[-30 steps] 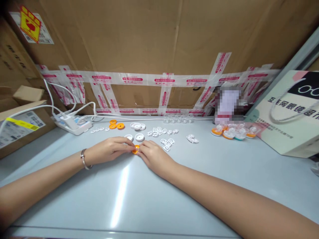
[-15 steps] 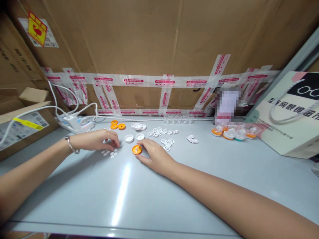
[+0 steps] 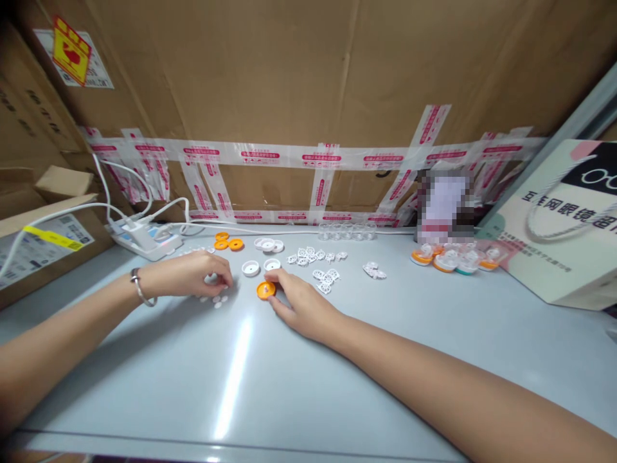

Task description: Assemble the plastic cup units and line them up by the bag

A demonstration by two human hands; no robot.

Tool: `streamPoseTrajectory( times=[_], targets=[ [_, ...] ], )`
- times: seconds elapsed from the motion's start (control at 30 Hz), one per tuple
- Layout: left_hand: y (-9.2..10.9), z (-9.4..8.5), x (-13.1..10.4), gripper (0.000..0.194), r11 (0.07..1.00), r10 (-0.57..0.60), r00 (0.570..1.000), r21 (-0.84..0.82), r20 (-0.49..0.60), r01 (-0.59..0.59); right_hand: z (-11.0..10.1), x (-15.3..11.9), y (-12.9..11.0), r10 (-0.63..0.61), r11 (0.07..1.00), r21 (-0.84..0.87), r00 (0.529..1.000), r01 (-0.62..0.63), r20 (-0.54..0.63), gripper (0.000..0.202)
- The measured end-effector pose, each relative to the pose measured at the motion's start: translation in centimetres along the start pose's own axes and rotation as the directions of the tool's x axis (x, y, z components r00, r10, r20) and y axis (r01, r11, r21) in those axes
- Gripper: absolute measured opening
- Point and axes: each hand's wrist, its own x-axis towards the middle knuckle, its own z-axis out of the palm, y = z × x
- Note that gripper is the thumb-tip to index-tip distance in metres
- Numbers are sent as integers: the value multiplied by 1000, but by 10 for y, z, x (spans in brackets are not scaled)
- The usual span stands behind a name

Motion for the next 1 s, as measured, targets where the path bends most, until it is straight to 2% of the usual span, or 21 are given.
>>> streamPoseTrajectory(
  times=[0.07,0.17,0.27,0.33,0.43,0.5,0.6,0.73,1.0],
  targets=[
    [7,5,1,19,999,4,998,36,-56,-2,1,0,1,8,1000,18,1000,-8,-2,31],
    [19,16,4,15,994,106,971,13,-213,-106,2,0,2,14,999,40,1000,-13,-13,32],
    [27,30,8,13,972,220,884,11,-413,-237,3,0,2,-1,999,49,1000,2,-20,33],
    [30,37,10,15,960,268,839,58,-474,-274,3,0,2,-5,998,60,1000,6,-19,33],
    [32,44,12,22,944,328,824,196,-462,-266,3,1,0,-6,997,80,1000,7,-22,31],
    [31,46,13,27,928,353,833,272,-427,-254,3,2,0,-1,996,84,1000,3,-27,30],
    [30,45,13,30,918,364,851,302,-379,-258,2,2,-1,16,995,96,999,-13,-29,27],
    [29,42,11,25,922,359,872,271,-333,-276,0,1,-2,31,994,106,999,-27,-36,22],
    [31,33,8,22,953,304,914,74,-271,-295,-2,2,-6,46,995,85,998,-43,-31,18]
  ],
)
